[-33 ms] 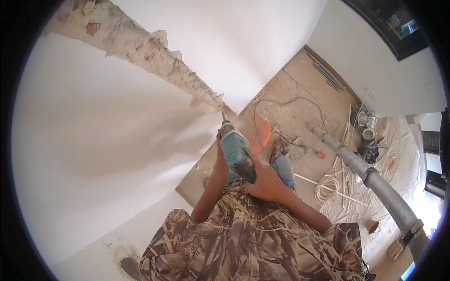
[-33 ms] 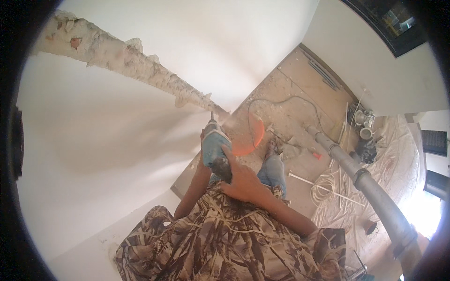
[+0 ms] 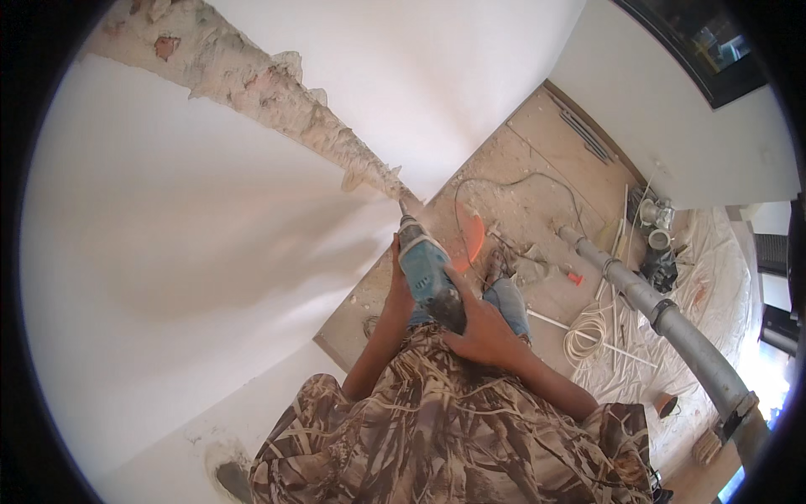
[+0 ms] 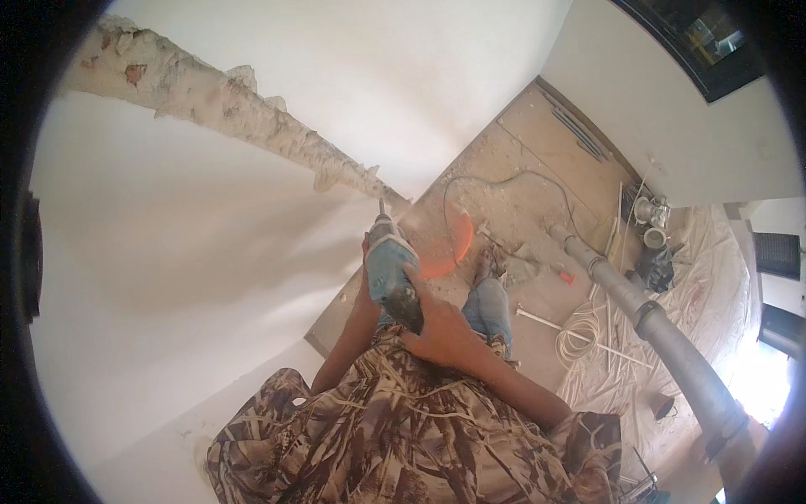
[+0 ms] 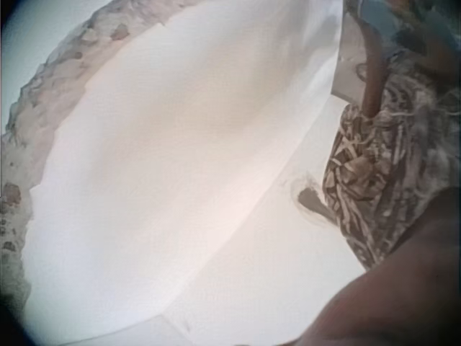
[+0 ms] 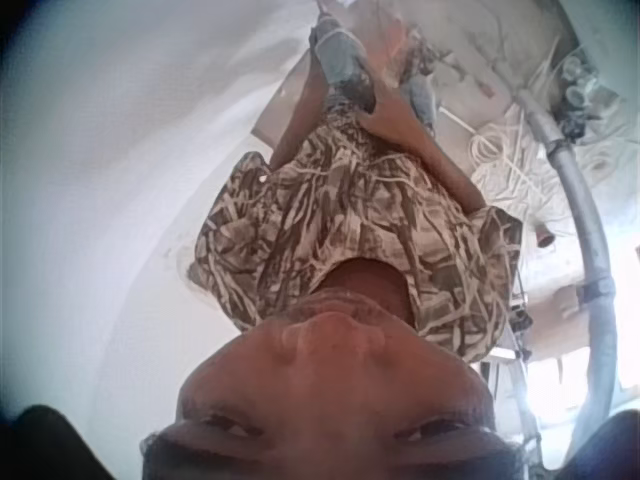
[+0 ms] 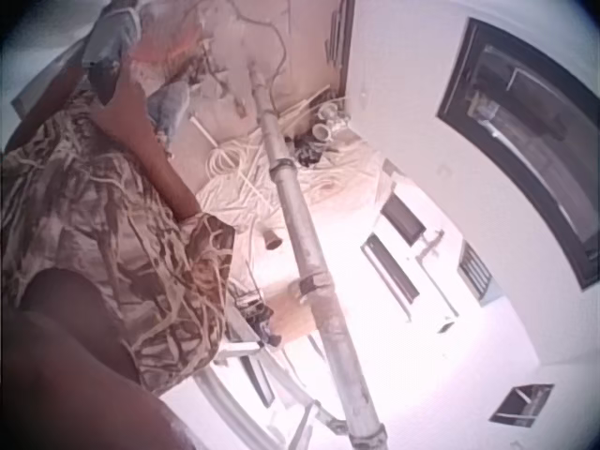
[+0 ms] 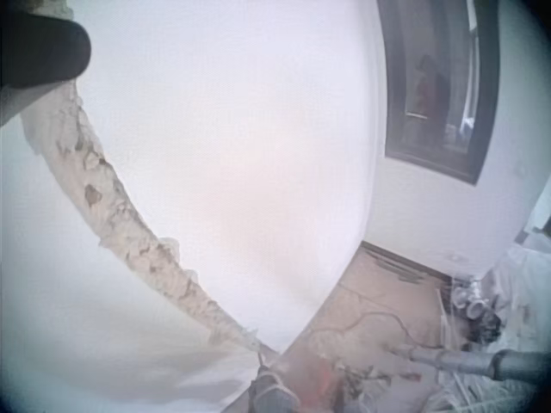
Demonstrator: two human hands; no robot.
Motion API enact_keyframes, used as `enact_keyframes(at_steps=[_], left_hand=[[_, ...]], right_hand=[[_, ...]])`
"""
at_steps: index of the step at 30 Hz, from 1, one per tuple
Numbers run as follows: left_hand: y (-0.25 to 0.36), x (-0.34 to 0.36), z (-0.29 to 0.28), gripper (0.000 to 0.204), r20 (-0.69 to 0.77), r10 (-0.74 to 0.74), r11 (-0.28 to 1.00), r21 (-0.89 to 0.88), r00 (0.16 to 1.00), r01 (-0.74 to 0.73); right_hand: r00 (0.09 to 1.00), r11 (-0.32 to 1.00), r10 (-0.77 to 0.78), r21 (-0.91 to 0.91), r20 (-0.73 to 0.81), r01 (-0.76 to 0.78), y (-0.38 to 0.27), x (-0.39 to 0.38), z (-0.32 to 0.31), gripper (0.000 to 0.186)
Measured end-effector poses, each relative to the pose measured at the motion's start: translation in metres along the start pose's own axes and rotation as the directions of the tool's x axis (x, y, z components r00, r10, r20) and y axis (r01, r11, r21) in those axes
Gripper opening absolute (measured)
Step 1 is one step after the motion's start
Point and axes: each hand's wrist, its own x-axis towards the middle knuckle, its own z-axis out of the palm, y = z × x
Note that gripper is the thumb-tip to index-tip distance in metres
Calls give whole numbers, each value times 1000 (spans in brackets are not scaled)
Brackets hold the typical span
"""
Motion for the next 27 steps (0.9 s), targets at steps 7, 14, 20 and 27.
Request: enact_keyframes(at_steps=[7,14,20,27], left_hand=[[5,-30,55,68,61,-118,992,61,991,114],[41,-35,45,73,25,-188,978,95,982,185],[68,-22,19,76,58,-235,972,32,970,233],[78,-5,6,77,147,-276,953,-87,950,290]], right_hand=[[992,996,16,86,-121,-6,-14,-28,29,104],[962,997,-11,65,-271,29,-38,-15,74,102],[957,995,94,63,-274,-79,-61,12,101,101],[967,996,81,50,-242,-71,-82,35,97,104]])
